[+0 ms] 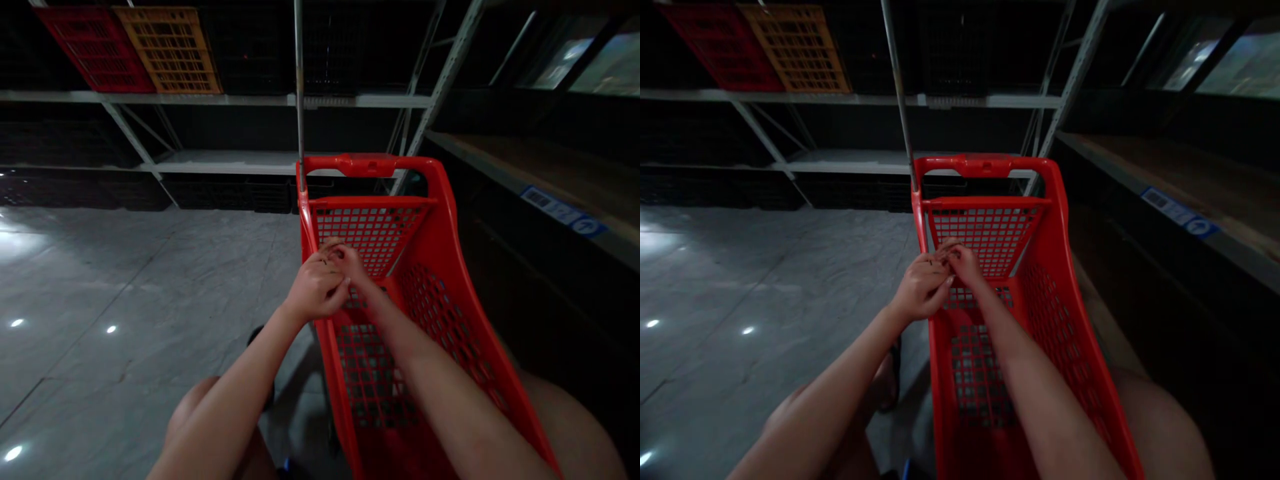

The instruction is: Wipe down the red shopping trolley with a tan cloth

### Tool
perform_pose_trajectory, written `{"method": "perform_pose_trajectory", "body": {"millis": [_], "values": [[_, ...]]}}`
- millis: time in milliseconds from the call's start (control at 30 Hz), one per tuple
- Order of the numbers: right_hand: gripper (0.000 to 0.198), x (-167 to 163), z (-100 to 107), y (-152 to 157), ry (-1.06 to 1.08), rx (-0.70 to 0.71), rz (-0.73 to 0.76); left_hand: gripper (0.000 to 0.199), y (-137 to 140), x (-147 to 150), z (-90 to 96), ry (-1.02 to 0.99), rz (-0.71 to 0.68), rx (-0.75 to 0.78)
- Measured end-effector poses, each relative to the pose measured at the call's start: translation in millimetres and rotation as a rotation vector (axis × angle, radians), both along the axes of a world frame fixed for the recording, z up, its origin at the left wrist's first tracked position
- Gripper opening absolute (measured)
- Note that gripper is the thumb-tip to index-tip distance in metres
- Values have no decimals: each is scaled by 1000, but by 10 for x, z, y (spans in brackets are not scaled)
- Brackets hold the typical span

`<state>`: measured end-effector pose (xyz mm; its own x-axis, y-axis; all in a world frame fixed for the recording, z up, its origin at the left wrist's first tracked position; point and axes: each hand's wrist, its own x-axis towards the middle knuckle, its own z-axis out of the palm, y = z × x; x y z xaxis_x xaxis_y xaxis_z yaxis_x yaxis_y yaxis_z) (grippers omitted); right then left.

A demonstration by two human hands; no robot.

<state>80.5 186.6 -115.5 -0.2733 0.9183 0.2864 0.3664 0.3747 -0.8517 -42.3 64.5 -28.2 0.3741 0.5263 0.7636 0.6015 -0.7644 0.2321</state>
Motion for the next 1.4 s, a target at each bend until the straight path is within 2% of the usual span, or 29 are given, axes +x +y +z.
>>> {"method": "perform_pose_trajectory", "body": {"millis": [100, 167, 300, 400, 467, 600, 733, 867, 1000, 1100, 1200, 1267, 1400], "values": [[15, 291, 276, 40, -121, -26, -33, 40, 75, -5, -55, -50, -10, 36], [17, 487, 539, -64, -216, 42, -70, 42, 109, -18, -80, -84, -18, 55], [17, 923, 1011, -581, -529, 206, -80, 44, 132, -64, -87, -88, -7, 44], [19, 1331, 1238, -1030, -645, 202, -1, 45, 101, -102, -69, -46, 64, -18], [20, 1617, 1310, -1295, -691, 202, 45, 46, 59, -125, -53, -10, 106, -59], [19, 2037, 1264, -1831, -722, 209, 100, 46, -44, -158, -19, 75, 175, -102], [25, 2101, 1074, -2482, -661, 168, 100, 45, -142, -164, 8, 141, 257, -158], [32, 1818, 899, -3010, -599, 121, 10, 43, -222, -146, 15, 132, 316, -195], [38, 1230, 841, -3318, -317, 55, -132, 43, -286, -95, 3, 153, 363, -212], [30, 812, 859, -3472, -345, 153, -117, 44, -302, -61, -14, 174, 394, -219], [25, 711, 839, -3489, -519, 245, -161, 44, -280, -49, -25, 187, 415, -237], [26, 866, 792, -3407, -620, 277, -179, 44, -246, -41, -29, 195, 429, -256], [21, 1479, 694, -3099, -775, 295, -239, 45, -143, 26, -38, 227, 504, -312]]}}
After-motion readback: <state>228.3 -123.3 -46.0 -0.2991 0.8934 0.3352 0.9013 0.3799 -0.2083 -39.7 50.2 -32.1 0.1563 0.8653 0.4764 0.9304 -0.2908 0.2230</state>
